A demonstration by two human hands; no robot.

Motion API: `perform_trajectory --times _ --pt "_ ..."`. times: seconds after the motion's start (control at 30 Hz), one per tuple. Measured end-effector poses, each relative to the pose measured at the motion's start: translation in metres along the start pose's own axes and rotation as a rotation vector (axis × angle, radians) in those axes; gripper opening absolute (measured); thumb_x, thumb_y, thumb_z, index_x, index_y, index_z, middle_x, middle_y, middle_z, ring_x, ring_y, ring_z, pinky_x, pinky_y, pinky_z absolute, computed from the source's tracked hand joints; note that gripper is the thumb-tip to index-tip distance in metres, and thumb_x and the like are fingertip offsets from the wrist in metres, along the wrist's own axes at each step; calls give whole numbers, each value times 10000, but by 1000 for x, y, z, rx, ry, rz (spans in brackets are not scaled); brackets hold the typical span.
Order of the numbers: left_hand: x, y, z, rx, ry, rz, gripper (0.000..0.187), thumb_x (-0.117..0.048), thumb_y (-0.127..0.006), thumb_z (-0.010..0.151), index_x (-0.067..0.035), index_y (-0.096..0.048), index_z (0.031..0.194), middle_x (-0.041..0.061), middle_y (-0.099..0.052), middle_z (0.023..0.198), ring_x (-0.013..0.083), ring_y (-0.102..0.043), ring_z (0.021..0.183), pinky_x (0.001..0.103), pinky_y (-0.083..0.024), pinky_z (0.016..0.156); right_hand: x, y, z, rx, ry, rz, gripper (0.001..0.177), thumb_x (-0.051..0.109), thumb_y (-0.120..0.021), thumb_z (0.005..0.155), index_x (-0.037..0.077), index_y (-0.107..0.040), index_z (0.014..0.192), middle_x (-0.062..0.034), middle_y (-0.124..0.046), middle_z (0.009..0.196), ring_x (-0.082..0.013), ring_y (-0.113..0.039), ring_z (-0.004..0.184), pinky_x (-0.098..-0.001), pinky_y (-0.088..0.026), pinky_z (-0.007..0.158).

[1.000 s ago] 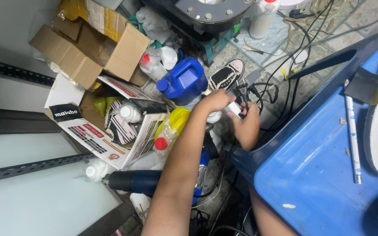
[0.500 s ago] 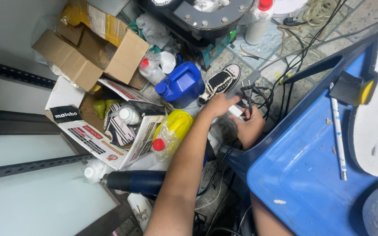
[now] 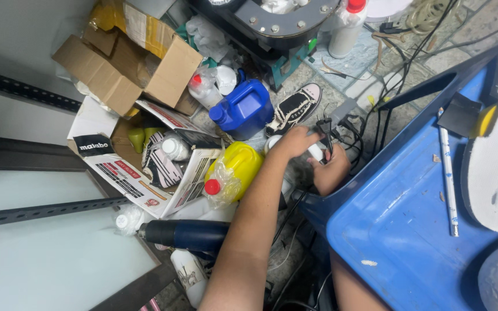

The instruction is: The person scrapes the soles of two white shoes with a utility knife to remove old adhesive and debris. They then use a rotary tool with a grinding bit to further clean and smooth the sole surfaces, working on both shoes sequentially.

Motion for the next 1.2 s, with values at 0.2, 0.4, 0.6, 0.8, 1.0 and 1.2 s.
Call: perform_trajectory --times 0.2,0.4,0.6,0.8,1.0,1.2 --pt "27 34 -11 109 349 -177 814 -678 -514 866 61 -744 1117 292 -759 1102 410 -734 1083 461 -541 950 -31 3 -7 -23 -82 10 414 -13 -889 608 53 -532 808 -93 -607 760 -230 -556 661 -365 -467 654" --pt "-7 75 1 -36 163 -26 820 -656 -406 979 88 -697 1165 347 -646 1217 445 -597 1239 448 -454 1055 2 10 -11 -136 167 -120 281 104 -887 723 35 -628 804 -153 -580 719 -273 -564 674 -391 -436 661" --pt "-2 76 9 -60 263 -42 829 -654 -409 974 103 -692 1156 363 -638 1220 447 -601 1234 444 -459 1057 -5 -15 -12 121 25 329 217 131 -518 1090 45 -663 1226 -31 -634 737 -99 -604 682 -262 -478 667" --pt "-6 78 7 -38 322 -96 834 -661 -406 962 93 -699 1163 347 -655 1221 431 -627 1227 435 -472 1052 -21 -27 -16 215 -90 321 448 124 -605 1025 109 -596 1473 -39 -571 712 -65 -515 622 -226 -451 611" --pt "-15 80 1 -35 315 -38 830 -654 -402 976 96 -657 1224 344 -606 1285 426 -577 1276 444 -440 1078 -12 -18 -14 151 119 286 400 58 -620 1018 51 -631 1417 -170 -735 1281 -158 -688 1134 -264 -496 979" --pt "-18 79 2 -16 296 -51 819 -636 -382 989 98 -684 1192 341 -647 1252 427 -615 1250 450 -464 1072 -22 -25 -11 216 17 265 377 70 -626 983 38 -655 1358 -168 -725 1288 -152 -693 1141 -253 -490 982"
Point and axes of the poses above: each hand's wrist, its own z-axis towards the middle knuckle, its own y-axis out of the back of the hand, x = y × z, the point moved 9 cm from there along z, towards the middle knuckle
